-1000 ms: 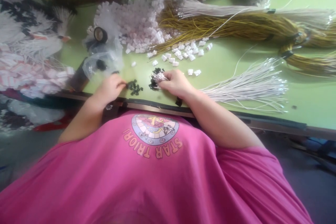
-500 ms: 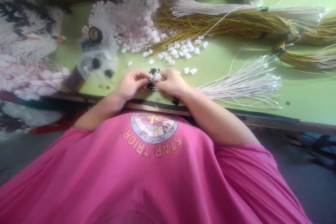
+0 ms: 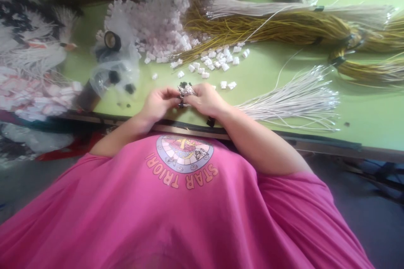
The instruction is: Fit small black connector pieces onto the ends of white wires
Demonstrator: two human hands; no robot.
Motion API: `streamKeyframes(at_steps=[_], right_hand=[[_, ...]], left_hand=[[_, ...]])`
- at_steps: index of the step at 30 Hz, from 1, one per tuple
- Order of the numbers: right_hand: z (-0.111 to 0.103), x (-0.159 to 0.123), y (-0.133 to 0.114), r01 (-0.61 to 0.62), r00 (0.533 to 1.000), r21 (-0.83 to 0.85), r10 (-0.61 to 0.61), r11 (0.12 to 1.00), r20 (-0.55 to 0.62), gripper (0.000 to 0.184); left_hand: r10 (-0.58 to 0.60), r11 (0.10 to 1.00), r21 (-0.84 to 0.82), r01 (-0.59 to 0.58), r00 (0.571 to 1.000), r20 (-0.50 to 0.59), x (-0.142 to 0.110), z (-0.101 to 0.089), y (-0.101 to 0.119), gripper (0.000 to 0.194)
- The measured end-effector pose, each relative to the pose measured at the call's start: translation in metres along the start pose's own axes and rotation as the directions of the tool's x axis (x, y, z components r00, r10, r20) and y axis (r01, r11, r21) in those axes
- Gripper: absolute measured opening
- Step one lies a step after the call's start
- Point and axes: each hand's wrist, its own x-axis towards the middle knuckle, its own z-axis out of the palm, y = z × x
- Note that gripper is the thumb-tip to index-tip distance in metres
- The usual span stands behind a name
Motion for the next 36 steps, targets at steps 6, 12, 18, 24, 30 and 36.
streamKeyframes(at_steps=[6, 12, 18, 24, 30, 36], right_hand=[[0.001, 0.002, 0.005, 0.027, 0.999, 0.011, -0.028, 1.000, 0.040, 0.020], [0.006, 0.001, 0.007, 0.046, 0.998, -0.120, -0.050, 0.992, -0.030, 0.019], [0.004, 0.000, 0.004, 0.061, 0.990, -0.073, -0.069, 0.996, -0.120, 0.020], [0.001, 0.000, 0.001, -0.062, 0.994, -0.038, 0.058, 0.997, -0.097, 0.020], [0.002, -0.001, -0.003, -0.082, 0.991, -0.040, 0.078, 0.996, -0.105, 0.018], [0.003, 0.000, -0.001, -0.034, 0.997, -0.087, 0.028, 0.996, -0.070, 0.017]], left_hand=[[0.221, 0.932, 0.284, -0.223, 0.974, 0.041, -0.002, 0.001, -0.005, 0.012], [0.313, 0.742, 0.569, -0.354, 0.934, 0.173, -0.009, -0.004, -0.001, 0.011], [0.367, 0.411, 0.865, -0.288, 0.921, 0.132, -0.046, -0.059, 0.011, 0.019], [0.332, 0.169, 0.973, 0.159, 0.920, -0.208, -0.080, -0.125, -0.008, 0.019], [0.285, 0.348, 0.931, 0.115, 0.933, -0.221, -0.073, -0.121, -0.015, 0.011], [0.088, 0.801, 0.599, 0.014, 0.986, -0.141, -0.047, -0.061, 0.010, 0.017]])
